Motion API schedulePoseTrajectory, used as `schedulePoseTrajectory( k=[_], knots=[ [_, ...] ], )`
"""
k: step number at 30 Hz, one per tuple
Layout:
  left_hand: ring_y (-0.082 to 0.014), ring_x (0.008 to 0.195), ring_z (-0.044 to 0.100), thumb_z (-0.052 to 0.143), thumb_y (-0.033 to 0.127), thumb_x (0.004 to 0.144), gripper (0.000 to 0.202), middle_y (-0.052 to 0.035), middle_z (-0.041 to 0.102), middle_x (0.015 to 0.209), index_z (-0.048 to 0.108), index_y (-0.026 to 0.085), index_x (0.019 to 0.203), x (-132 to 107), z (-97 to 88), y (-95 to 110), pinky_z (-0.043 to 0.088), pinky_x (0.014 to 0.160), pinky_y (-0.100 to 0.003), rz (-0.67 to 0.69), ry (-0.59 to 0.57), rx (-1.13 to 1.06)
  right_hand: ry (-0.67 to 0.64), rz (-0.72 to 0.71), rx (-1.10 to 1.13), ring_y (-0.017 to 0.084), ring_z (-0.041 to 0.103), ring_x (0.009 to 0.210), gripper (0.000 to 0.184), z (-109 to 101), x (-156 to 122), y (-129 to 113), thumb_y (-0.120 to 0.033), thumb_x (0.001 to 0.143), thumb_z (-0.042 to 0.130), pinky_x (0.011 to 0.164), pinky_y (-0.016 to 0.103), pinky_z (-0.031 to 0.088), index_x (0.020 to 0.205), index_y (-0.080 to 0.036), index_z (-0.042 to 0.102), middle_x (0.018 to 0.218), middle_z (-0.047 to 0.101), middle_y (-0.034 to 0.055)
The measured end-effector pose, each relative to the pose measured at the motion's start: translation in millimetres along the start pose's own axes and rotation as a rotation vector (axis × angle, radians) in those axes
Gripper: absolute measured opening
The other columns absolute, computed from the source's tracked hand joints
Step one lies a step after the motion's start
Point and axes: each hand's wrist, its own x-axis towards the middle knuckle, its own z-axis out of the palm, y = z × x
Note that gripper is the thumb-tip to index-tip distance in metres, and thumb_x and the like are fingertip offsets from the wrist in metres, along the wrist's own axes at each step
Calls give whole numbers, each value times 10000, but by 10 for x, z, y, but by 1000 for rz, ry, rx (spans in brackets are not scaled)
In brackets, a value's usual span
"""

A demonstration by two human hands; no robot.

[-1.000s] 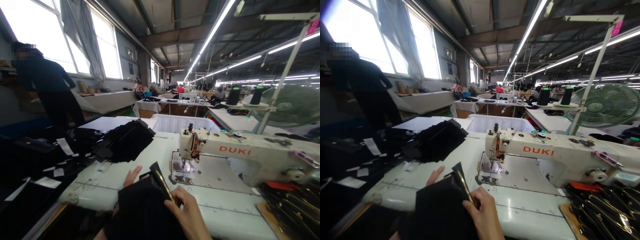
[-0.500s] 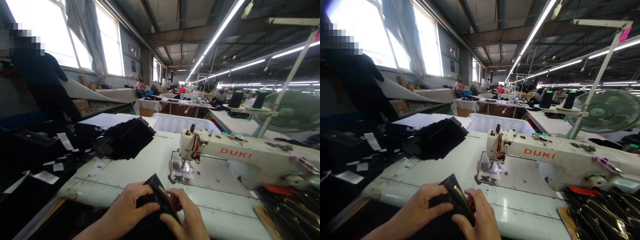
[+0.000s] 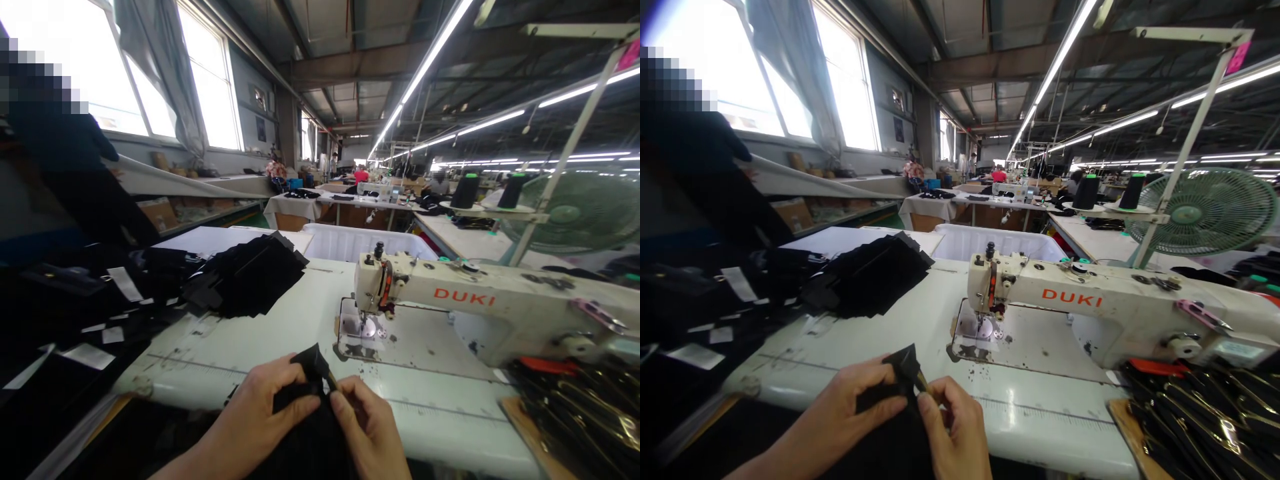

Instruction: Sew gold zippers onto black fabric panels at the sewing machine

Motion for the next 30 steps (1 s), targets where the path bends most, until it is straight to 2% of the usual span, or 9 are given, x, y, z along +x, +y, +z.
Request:
schedulePoseTrajectory(
  k=[2, 5, 9, 12, 14, 17, 22, 25, 30],
  knots=[
    [-190, 775, 607, 640, 337, 876, 180, -2, 667, 826, 639, 202, 756, -1, -15, 7, 443, 704, -254, -17, -28, -22, -34, 59, 83, 135, 467, 623, 418, -62, 5, 13, -563, 949, 506, 562, 224, 390, 783, -184, 568, 678, 505, -12],
    [-191, 770, 614, 661, 340, 859, 175, 7, 674, 804, 642, 197, 758, -8, -30, 24, 448, 715, -252, -58, -35, -21, 26, 62, 60, 144, 500, 637, 444, -136, -9, -26, -552, 966, 468, 600, 232, 422, 741, -184, 570, 669, 527, -4],
    [-193, 758, 591, 640, 348, 863, 199, 3, 651, 780, 621, 185, 752, -31, -15, 42, 437, 691, -253, -97, -29, -9, 9, -85, -163, 174, 595, 788, 159, -105, -42, -146, -356, 878, 634, 708, 240, 471, 932, -206, 633, 856, 642, 13],
    [-178, 698, 533, 612, 385, 873, 260, 12, 585, 723, 563, 183, 717, -55, 11, 45, 408, 633, -246, -103, -1, 11, 105, -222, -249, 154, 594, 737, 69, -9, -58, -206, -276, 853, 632, 695, 226, 468, 834, -218, 600, 786, 624, -15],
    [-165, 663, 493, 609, 414, 871, 308, 22, 537, 690, 511, 188, 687, -70, 25, 45, 389, 603, -239, -99, 11, 16, 181, -243, -244, 136, 565, 656, 166, 46, -67, -216, -295, 898, 561, 639, 218, 450, 754, -212, 563, 705, 581, -24],
    [-164, 662, 490, 599, 415, 878, 311, 19, 537, 690, 506, 188, 687, -82, 33, 49, 386, 604, -237, -87, 10, 9, 183, -148, -159, 127, 534, 609, 234, 62, -76, -203, -357, 923, 540, 589, 212, 423, 761, -197, 595, 681, 571, -18],
    [-192, 718, 542, 585, 388, 884, 239, -13, 614, 757, 614, 174, 783, -83, 14, 92, 426, 654, -254, -73, 4, -2, -30, 63, 146, 121, 532, 623, 328, -56, -73, -173, -491, 925, 599, 572, 195, 414, 856, -177, 666, 689, 596, -7],
    [-188, 696, 543, 596, 375, 877, 228, -6, 614, 733, 618, 177, 768, -92, 7, 122, 429, 644, -251, -69, 8, 6, -83, 102, 260, 125, 562, 666, 322, -104, -62, -170, -498, 898, 655, 619, 195, 442, 860, -179, 678, 703, 610, -7],
    [-172, 663, 514, 603, 406, 884, 275, 17, 565, 699, 540, 189, 726, -111, 14, 100, 406, 614, -246, -87, 1, -9, -91, 160, 382, 105, 539, 643, 333, -106, -49, -173, -497, 837, 734, 598, 182, 424, 829, -168, 691, 706, 627, -3]
  ],
)
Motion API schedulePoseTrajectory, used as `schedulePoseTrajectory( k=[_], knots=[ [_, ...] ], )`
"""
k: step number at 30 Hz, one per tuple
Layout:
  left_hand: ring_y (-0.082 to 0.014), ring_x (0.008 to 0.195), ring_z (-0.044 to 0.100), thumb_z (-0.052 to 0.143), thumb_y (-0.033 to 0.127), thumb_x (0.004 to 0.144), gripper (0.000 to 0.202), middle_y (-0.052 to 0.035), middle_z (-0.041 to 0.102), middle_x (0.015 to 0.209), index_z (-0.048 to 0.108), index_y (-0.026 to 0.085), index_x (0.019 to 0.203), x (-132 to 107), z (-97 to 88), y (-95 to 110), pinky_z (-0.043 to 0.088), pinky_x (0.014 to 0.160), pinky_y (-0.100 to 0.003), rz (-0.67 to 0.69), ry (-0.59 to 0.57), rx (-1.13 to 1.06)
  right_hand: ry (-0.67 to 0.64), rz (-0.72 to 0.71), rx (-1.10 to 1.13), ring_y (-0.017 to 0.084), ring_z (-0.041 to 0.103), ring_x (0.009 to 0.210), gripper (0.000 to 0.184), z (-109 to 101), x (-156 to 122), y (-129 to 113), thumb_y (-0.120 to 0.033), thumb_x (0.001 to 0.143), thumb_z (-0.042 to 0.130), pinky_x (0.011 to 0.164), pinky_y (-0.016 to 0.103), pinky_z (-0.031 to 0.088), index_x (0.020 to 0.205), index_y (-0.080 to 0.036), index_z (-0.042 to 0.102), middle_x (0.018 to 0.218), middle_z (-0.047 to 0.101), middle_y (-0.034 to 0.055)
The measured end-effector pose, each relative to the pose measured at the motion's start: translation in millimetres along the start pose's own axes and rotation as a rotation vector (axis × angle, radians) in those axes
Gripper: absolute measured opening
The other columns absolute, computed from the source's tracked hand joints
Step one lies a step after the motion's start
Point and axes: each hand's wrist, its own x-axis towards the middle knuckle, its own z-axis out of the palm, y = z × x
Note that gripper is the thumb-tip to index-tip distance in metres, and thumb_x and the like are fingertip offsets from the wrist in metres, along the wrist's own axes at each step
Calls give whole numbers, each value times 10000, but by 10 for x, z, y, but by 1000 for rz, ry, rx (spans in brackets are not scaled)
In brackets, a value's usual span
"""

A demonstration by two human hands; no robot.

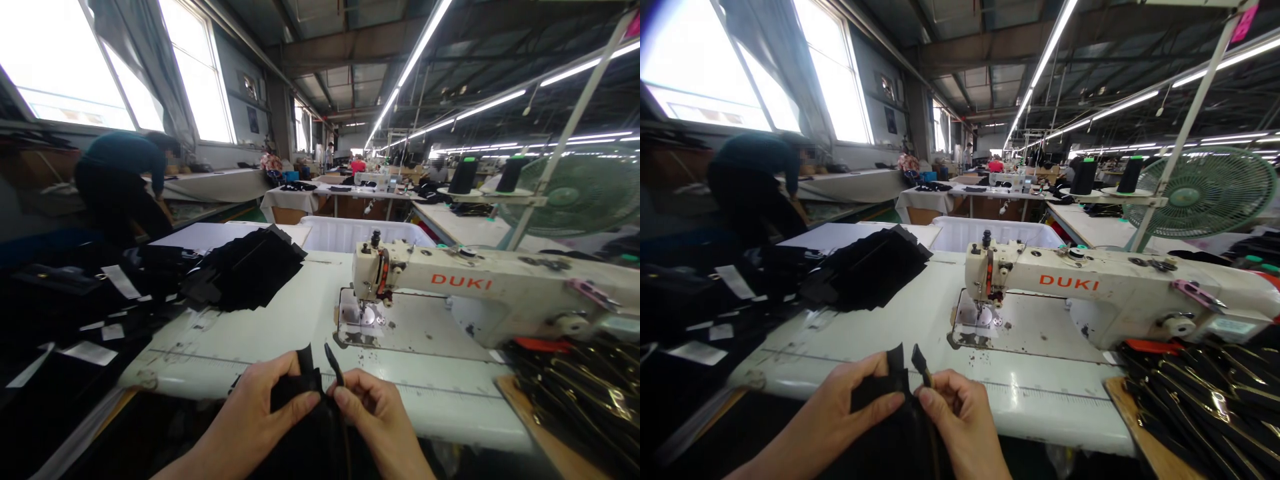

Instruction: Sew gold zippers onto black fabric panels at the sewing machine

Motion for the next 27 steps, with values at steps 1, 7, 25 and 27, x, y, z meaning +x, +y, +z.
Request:
schedulePoseTrajectory(
  k=[1, 7, 25, 27],
  knots=[
    [-172, 666, 513, 604, 415, 885, 286, 18, 560, 701, 529, 191, 725, -2, 2, -10, 404, 616, -247, -7, -5, -9, -9, 0, 5, 99, 534, 638, 333, 1, 0, 4, -495, 835, 739, 596, 179, 417, 832, -165, 693, 704, 626, -3],
    [-182, 707, 518, 612, 434, 886, 309, 15, 559, 732, 478, 201, 734, -14, 9, -15, 407, 654, -265, -16, 12, -72, 47, -45, 63, 102, 562, 662, 331, 50, -9, 29, -447, 798, 796, 627, 191, 406, 908, -175, 642, 732, 640, -6],
    [-234, 1003, 644, 654, 400, 875, 594, -22, 680, 1044, 398, 286, 1399, -73, 37, 157, 457, 908, -304, -50, 132, -317, 120, -112, 4, 94, 479, 570, 365, 161, -45, -165, -530, 843, 716, 533, 186, 336, 899, -201, 567, 631, 554, -48],
    [-239, 1012, 641, 651, 405, 874, 565, -21, 675, 1052, 428, 285, 1379, -75, 37, 140, 464, 915, -310, -37, 137, -292, 102, -120, -44, 101, 481, 572, 361, 151, -55, -167, -544, 861, 686, 532, 192, 333, 906, -205, 572, 630, 542, -48]
  ],
)
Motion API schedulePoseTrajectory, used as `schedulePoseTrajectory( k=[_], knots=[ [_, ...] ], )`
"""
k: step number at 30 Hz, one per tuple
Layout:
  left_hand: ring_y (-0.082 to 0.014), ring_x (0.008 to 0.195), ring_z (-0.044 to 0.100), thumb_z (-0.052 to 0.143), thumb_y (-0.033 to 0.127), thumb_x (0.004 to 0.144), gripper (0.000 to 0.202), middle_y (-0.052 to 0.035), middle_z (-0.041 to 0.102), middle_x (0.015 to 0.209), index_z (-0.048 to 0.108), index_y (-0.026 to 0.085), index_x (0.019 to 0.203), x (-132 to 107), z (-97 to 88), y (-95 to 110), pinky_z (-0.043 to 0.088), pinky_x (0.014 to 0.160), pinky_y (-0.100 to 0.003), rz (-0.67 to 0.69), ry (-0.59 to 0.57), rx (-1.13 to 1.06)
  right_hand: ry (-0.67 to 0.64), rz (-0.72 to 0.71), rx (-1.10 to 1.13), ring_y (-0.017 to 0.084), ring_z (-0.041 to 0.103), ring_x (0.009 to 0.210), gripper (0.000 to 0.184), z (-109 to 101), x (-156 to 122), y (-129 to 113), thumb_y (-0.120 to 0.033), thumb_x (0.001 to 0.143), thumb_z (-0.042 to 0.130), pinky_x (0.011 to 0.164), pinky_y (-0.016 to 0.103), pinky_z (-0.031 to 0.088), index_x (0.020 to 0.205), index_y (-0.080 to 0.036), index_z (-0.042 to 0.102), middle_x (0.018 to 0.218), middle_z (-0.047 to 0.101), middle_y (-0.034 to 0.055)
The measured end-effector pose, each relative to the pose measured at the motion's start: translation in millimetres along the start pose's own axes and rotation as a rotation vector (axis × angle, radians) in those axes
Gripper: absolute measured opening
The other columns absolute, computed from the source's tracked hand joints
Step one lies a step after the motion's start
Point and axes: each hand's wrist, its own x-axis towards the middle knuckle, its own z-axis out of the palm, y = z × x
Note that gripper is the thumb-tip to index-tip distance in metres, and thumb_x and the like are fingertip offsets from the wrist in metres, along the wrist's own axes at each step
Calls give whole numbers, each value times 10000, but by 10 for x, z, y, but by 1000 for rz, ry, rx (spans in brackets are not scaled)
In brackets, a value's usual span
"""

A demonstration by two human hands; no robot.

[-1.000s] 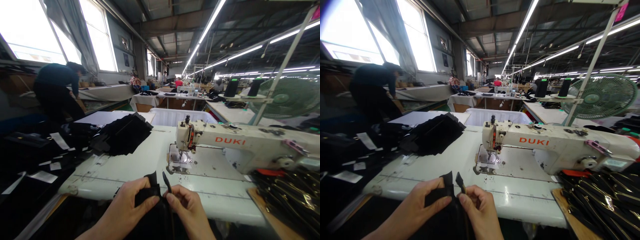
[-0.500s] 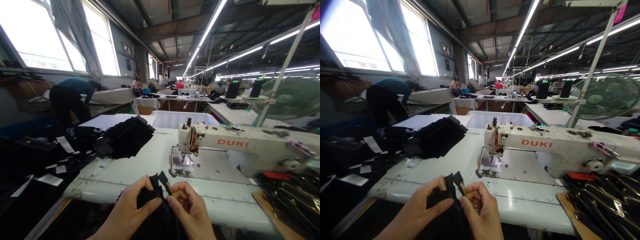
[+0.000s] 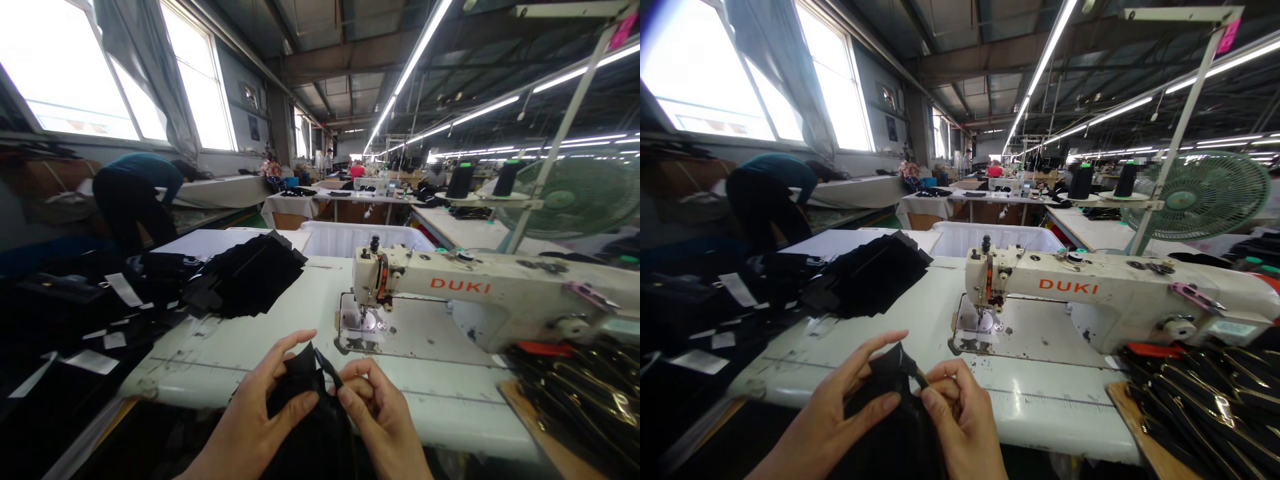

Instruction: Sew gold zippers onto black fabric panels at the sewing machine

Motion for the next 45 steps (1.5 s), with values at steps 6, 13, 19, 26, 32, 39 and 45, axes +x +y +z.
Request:
schedulePoseTrajectory(
  k=[6, 13, 19, 26, 32, 39, 45],
  knots=[
    [-239, 964, 662, 646, 413, 857, 505, -21, 685, 1011, 506, 274, 1322, -13, 0, 20, 511, 842, -291, 29, 31, 57, -65, -58, -248, 158, 584, 667, 292, -85, 10, -35, -499, 875, 669, 648, 239, 443, 960, -220, 671, 712, 623, -12],
    [-240, 975, 671, 651, 398, 852, 420, -19, 692, 1062, 568, 286, 1248, -50, 30, -30, 536, 836, -281, 89, 106, 111, 58, -191, -308, 174, 569, 677, 258, -63, -2, 7, -457, 870, 675, 637, 255, 439, 781, -225, 743, 718, 632, 21],
    [-243, 975, 676, 652, 402, 842, 395, -21, 710, 1011, 606, 288, 1217, -64, 57, -26, 534, 892, -301, 108, 123, 111, 181, -178, -115, 174, 555, 683, 325, 37, -45, 185, -537, 837, 698, 592, 250, 413, 799, -217, 742, 756, 621, 28],
    [-229, 918, 682, 655, 395, 842, 387, -11, 706, 1009, 596, 300, 1213, -117, 57, 21, 535, 835, -281, 92, 129, 40, 5, -289, -390, 196, 573, 798, 225, -87, 9, 55, -428, 947, 575, 730, 273, 428, 879, -235, 671, 823, 608, 18],
    [-317, 1135, 577, 506, 762, 829, 764, -95, 651, 1126, 540, 219, 1364, 117, -179, -45, 451, 990, -398, 203, -219, -376, -321, -359, -384, 210, 545, 823, 302, -231, 174, -427, -496, 953, 563, 787, 325, 420, 830, -235, 654, 808, 597, 29],
    [-284, 1032, 609, 614, 709, 808, 758, -110, 638, 1090, 524, 165, 1328, 419, 237, -65, 470, 924, -382, 228, -669, -335, -728, -240, -293, 238, 596, 999, 318, -358, 353, -783, -555, 895, 631, 968, 408, 410, 881, -263, 755, 959, 695, 54],
    [-198, 821, 605, 643, 454, 881, 292, -31, 647, 834, 673, 164, 860, 342, 399, 5, 461, 746, -259, 216, -439, -128, -662, -226, -485, 242, 526, 1162, 306, -635, 313, -927, -522, 916, 618, 1031, 400, 373, 938, -255, 765, 1192, 606, 68]
  ],
)
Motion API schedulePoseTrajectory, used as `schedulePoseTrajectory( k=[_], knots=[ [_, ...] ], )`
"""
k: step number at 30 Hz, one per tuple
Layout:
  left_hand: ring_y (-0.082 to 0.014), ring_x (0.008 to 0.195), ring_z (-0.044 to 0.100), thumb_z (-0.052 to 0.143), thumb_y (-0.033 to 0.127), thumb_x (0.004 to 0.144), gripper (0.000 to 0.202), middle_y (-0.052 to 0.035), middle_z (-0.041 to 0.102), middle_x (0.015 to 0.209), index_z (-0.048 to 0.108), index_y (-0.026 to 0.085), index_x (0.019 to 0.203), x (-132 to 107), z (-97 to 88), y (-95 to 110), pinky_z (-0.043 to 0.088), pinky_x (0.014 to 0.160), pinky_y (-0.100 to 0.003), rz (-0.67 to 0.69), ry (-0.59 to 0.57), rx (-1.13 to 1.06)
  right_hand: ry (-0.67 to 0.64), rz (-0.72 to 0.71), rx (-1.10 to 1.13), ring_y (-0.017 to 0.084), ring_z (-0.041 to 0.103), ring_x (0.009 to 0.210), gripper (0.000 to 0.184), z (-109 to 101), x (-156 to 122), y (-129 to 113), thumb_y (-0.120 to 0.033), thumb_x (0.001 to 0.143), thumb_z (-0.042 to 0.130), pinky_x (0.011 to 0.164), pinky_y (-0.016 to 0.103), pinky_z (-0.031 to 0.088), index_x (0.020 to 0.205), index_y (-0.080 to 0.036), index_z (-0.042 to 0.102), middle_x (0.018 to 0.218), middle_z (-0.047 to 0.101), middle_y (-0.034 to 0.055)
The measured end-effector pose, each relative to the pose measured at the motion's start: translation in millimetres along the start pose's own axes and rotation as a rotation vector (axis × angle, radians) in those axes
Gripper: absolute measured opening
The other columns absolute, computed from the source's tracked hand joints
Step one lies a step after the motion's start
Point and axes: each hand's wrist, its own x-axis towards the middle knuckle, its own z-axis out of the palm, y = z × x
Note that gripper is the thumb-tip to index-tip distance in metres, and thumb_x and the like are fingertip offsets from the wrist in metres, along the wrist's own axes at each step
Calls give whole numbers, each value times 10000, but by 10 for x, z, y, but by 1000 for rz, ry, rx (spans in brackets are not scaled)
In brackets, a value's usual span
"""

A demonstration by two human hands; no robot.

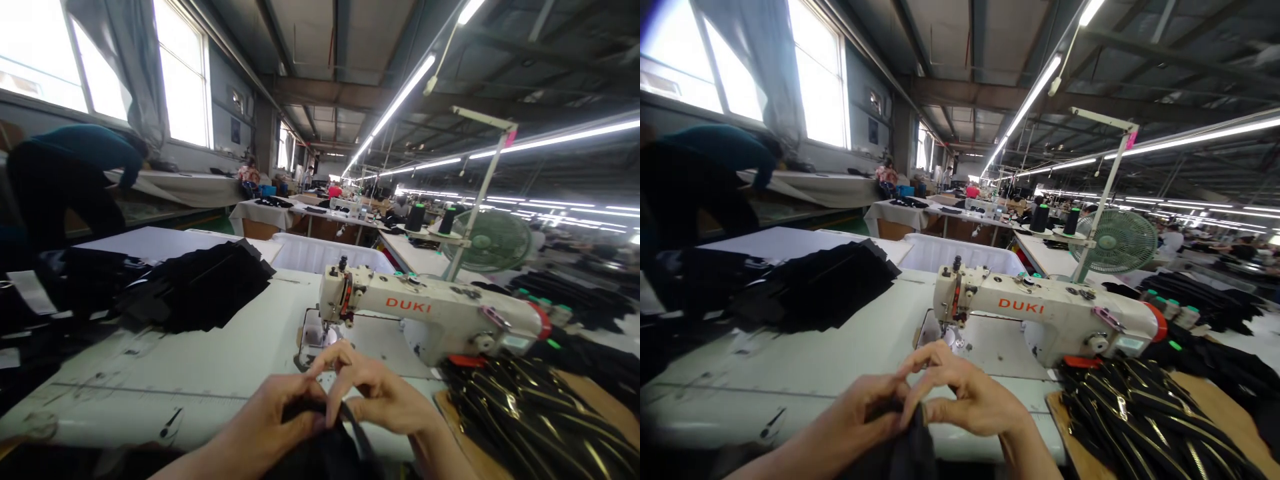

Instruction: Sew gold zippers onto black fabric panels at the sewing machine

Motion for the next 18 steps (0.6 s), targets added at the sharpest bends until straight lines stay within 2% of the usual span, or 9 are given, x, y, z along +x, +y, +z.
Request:
schedulePoseTrajectory(
  k=[3, 6, 8, 10, 14, 16, 18],
  knots=[
    [-181, 739, 595, 612, 298, 878, 172, -2, 647, 748, 655, 177, 763, -24, -15, 63, 438, 701, -248, -55, 171, 234, 220, 81, 77, 237, 554, 1111, 287, 53, -166, 98, -465, 906, 663, 964, 375, 433, 1094, -254, 713, 1185, 596, 73],
    [-176, 701, 586, 590, 315, 882, 185, -2, 641, 729, 654, 170, 786, -34, -10, 64, 433, 650, -240, -84, 167, 198, 329, 165, 228, 226, 589, 1053, 350, 163, -335, 136, -420, 929, 644, 926, 372, 469, 1243, -268, 617, 1169, 593, 77],
    [-181, 708, 592, 592, 355, 885, 223, -8, 645, 736, 669, 156, 819, -30, 0, 38, 437, 644, -241, -120, 116, 113, 308, 141, 250, 241, 563, 1121, 341, 193, -412, 103, -389, 949, 616, 968, 403, 447, 1270, -275, 595, 1217, 562, 89],
    [-199, 758, 618, 607, 388, 883, 261, -26, 677, 783, 698, 143, 868, -22, 8, 10, 448, 674, -251, -167, 41, 32, 242, 91, 226, 261, 539, 1163, 350, 171, -445, 47, -379, 916, 662, 981, 415, 442, 1245, -265, 624, 1261, 528, 101],
    [-211, 801, 627, 661, 422, 854, 297, -38, 699, 824, 740, 140, 901, -17, 11, -29, 447, 702, -257, -229, -32, -91, 138, 130, 103, 203, 641, 926, 295, 101, -418, -38, -331, 819, 778, 892, 353, 496, 1099, -258, 723, 1141, 580, 66],
    [-192, 768, 606, 689, 424, 835, 292, -26, 674, 788, 747, 141, 872, -27, 12, -45, 436, 681, -248, -236, -46, -132, 164, 121, 1, 193, 639, 901, 232, 118, -389, -34, -305, 827, 773, 872, 331, 494, 1054, -269, 743, 1066, 615, 47],
    [-182, 755, 587, 723, 413, 807, 273, -14, 648, 767, 749, 144, 842, -42, 16, -67, 432, 678, -244, -240, -61, -156, 252, 101, -26, 187, 637, 886, 134, 168, -358, 3, -299, 891, 708, 833, 311, 495, 1011, -259, 750, 981, 636, 39]
  ],
)
